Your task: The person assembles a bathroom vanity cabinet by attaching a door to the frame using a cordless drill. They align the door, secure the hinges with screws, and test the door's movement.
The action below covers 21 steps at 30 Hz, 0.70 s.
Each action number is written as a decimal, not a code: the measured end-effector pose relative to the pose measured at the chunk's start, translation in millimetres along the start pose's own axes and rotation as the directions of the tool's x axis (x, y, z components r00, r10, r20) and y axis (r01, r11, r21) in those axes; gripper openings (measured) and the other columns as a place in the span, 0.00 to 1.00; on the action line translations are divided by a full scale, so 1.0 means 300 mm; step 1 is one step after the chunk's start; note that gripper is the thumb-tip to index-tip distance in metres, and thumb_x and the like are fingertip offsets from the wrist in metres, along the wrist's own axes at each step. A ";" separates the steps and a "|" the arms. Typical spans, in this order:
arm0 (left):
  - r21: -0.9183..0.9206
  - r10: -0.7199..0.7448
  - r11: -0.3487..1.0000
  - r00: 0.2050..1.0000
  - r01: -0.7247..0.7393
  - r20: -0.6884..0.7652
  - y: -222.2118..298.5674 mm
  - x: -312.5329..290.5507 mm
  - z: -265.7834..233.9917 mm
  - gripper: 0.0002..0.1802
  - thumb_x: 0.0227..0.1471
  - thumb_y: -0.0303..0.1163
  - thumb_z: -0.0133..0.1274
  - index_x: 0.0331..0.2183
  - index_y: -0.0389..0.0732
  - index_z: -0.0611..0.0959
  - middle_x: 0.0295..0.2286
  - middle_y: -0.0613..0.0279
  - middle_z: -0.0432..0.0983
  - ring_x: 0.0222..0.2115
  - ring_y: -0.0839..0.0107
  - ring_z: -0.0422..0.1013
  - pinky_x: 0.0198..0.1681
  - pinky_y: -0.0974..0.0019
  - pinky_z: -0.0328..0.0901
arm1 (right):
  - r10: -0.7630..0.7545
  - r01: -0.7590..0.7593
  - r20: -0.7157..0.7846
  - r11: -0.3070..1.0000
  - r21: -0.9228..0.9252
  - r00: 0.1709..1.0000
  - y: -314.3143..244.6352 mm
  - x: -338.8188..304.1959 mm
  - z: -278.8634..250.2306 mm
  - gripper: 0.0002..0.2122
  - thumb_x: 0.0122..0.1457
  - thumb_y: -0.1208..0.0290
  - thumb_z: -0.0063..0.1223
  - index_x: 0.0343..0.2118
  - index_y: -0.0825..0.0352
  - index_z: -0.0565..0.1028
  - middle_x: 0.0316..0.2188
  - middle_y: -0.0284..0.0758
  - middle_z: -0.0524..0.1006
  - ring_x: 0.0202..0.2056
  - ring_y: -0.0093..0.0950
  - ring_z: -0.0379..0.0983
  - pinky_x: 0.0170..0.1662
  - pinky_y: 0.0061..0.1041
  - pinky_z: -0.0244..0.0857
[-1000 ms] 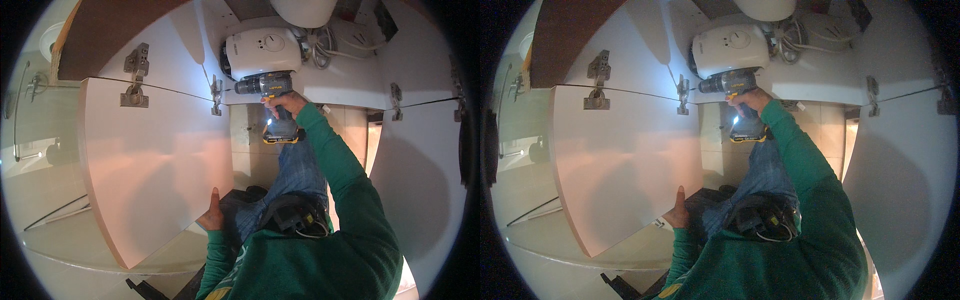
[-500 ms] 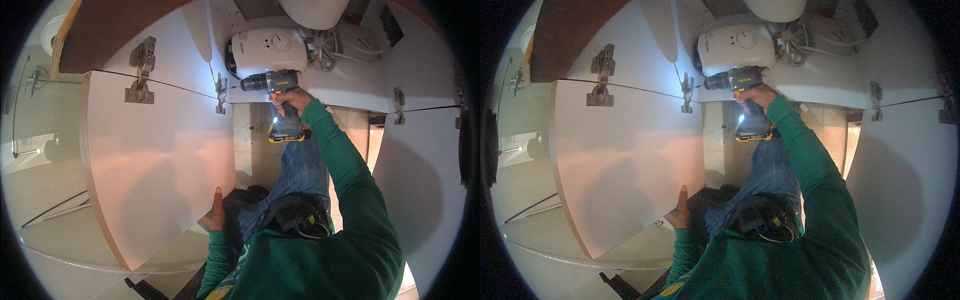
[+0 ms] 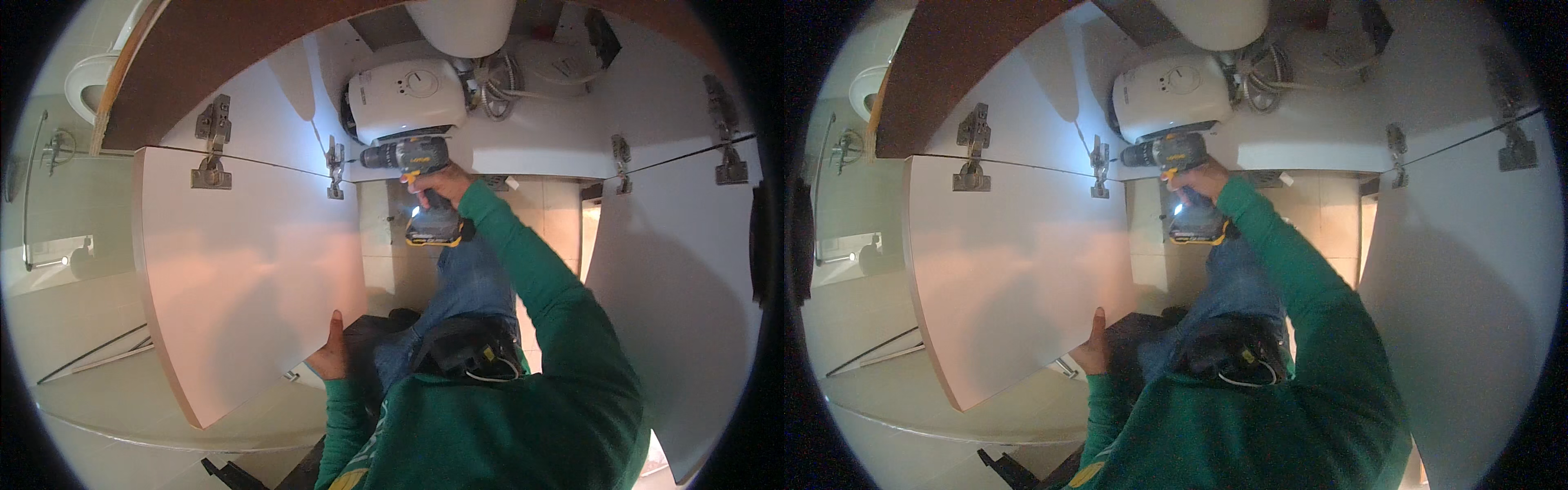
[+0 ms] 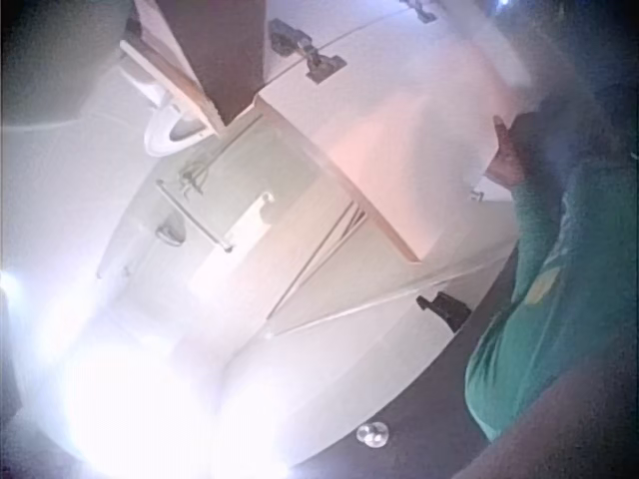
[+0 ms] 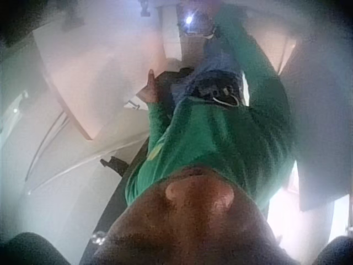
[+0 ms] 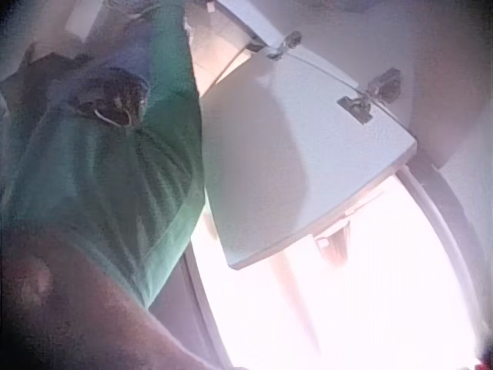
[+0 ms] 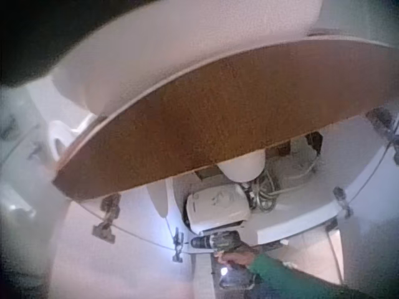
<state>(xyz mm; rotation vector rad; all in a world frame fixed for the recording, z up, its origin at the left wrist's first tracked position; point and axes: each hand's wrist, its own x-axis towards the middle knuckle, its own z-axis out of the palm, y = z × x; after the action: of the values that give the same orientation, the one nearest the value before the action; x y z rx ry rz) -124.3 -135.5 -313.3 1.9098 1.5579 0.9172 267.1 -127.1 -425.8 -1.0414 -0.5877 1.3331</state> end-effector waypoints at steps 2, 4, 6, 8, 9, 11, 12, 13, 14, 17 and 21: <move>-0.019 -0.072 0.997 0.996 0.073 0.043 -0.008 -0.024 -0.034 0.23 0.51 0.33 0.70 0.43 0.26 0.83 0.39 0.50 0.83 0.39 0.58 0.78 0.48 0.57 0.71 | -0.042 0.044 -0.081 0.999 0.026 0.996 -0.004 -0.064 0.050 0.16 0.51 0.77 0.64 0.44 0.74 0.79 0.27 0.36 0.79 0.22 0.25 0.73 0.29 0.28 0.69; -0.043 -0.209 0.976 0.971 0.215 0.112 0.014 -0.066 -0.083 0.22 0.51 0.36 0.69 0.41 0.27 0.84 0.36 0.49 0.83 0.36 0.56 0.79 0.46 0.56 0.71 | -0.137 0.124 -0.157 0.988 -0.091 0.978 -0.016 -0.122 0.071 0.17 0.50 0.73 0.68 0.44 0.69 0.81 0.32 0.36 0.83 0.29 0.24 0.79 0.32 0.30 0.74; 0.264 -0.171 0.957 0.968 0.119 0.183 0.084 -0.108 -0.117 0.22 0.53 0.41 0.68 0.38 0.29 0.85 0.32 0.47 0.83 0.33 0.56 0.79 0.41 0.56 0.72 | -0.121 0.059 -0.232 0.965 -0.254 0.965 -0.066 -0.233 0.051 0.18 0.50 0.72 0.68 0.45 0.68 0.81 0.34 0.37 0.83 0.31 0.26 0.80 0.37 0.30 0.75; 0.436 -0.167 0.900 0.931 0.009 0.325 0.193 -0.145 -0.136 0.22 0.55 0.44 0.65 0.36 0.31 0.86 0.29 0.45 0.82 0.30 0.57 0.79 0.37 0.55 0.71 | -0.230 0.083 -0.292 0.894 -0.441 0.928 -0.097 -0.345 0.026 0.18 0.50 0.71 0.68 0.45 0.68 0.81 0.36 0.38 0.83 0.35 0.29 0.81 0.43 0.30 0.75; 0.460 -0.176 0.887 0.890 -0.041 0.420 0.261 -0.153 -0.124 0.21 0.57 0.44 0.63 0.35 0.31 0.86 0.29 0.45 0.82 0.29 0.58 0.79 0.36 0.55 0.71 | -0.344 0.138 -0.296 0.827 -0.545 0.891 -0.105 -0.397 0.011 0.19 0.50 0.69 0.69 0.46 0.67 0.80 0.38 0.38 0.83 0.37 0.30 0.81 0.47 0.31 0.75; 0.379 -0.111 0.915 0.815 -0.140 0.568 0.351 -0.141 -0.054 0.22 0.59 0.45 0.60 0.34 0.33 0.86 0.27 0.47 0.82 0.27 0.58 0.79 0.33 0.54 0.70 | -0.389 0.159 -0.304 0.804 -0.573 0.870 -0.129 -0.476 -0.011 0.20 0.50 0.69 0.69 0.46 0.68 0.79 0.38 0.38 0.83 0.41 0.31 0.81 0.50 0.31 0.74; 0.274 -0.032 0.944 0.771 -0.187 0.636 0.393 -0.118 0.009 0.22 0.59 0.47 0.60 0.35 0.33 0.86 0.26 0.48 0.81 0.26 0.58 0.78 0.32 0.54 0.69 | -0.361 0.116 -0.347 0.819 -0.562 0.866 -0.115 -0.518 -0.045 0.20 0.50 0.70 0.69 0.46 0.68 0.79 0.38 0.37 0.83 0.41 0.30 0.80 0.50 0.31 0.73; 0.143 0.012 0.980 0.763 -0.136 0.646 0.432 -0.087 0.100 0.22 0.60 0.47 0.59 0.34 0.33 0.86 0.25 0.47 0.80 0.26 0.55 0.78 0.32 0.54 0.69 | -0.335 0.075 -0.396 0.835 -0.546 0.855 -0.096 -0.554 -0.095 0.20 0.50 0.70 0.69 0.46 0.68 0.78 0.38 0.37 0.83 0.42 0.30 0.80 0.50 0.31 0.73; 0.004 0.066 0.996 0.750 -0.091 0.658 0.459 -0.042 0.211 0.23 0.60 0.47 0.58 0.34 0.33 0.85 0.24 0.46 0.80 0.26 0.52 0.78 0.31 0.54 0.70 | -0.312 0.031 -0.454 0.849 -0.527 0.835 -0.077 -0.589 -0.141 0.19 0.50 0.70 0.69 0.45 0.69 0.78 0.38 0.37 0.83 0.42 0.29 0.80 0.50 0.31 0.73; -0.084 0.228 0.971 0.770 -0.223 0.596 0.403 0.114 0.546 0.16 0.60 0.40 0.58 0.36 0.35 0.84 0.29 0.49 0.81 0.30 0.51 0.77 0.36 0.56 0.70 | -0.336 0.061 -0.630 0.907 -0.416 0.700 -0.020 -0.666 -0.210 0.17 0.49 0.71 0.67 0.42 0.69 0.79 0.37 0.36 0.83 0.40 0.28 0.80 0.48 0.32 0.74; -0.063 0.433 0.897 0.841 -0.437 0.324 0.281 0.345 0.900 0.10 0.56 0.33 0.59 0.38 0.39 0.83 0.35 0.50 0.80 0.36 0.49 0.78 0.39 0.50 0.72 | -0.339 0.062 -0.653 0.911 -0.408 0.678 0.063 -0.721 -0.331 0.19 0.51 0.77 0.66 0.46 0.64 0.73 0.33 0.30 0.77 0.28 0.22 0.74 0.31 0.26 0.71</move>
<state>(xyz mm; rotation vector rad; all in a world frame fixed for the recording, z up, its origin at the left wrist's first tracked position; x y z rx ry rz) 147.2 -44.1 -405.6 2.3382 0.9506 0.7052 300.2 -362.9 -442.8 -1.6292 -0.3276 0.5261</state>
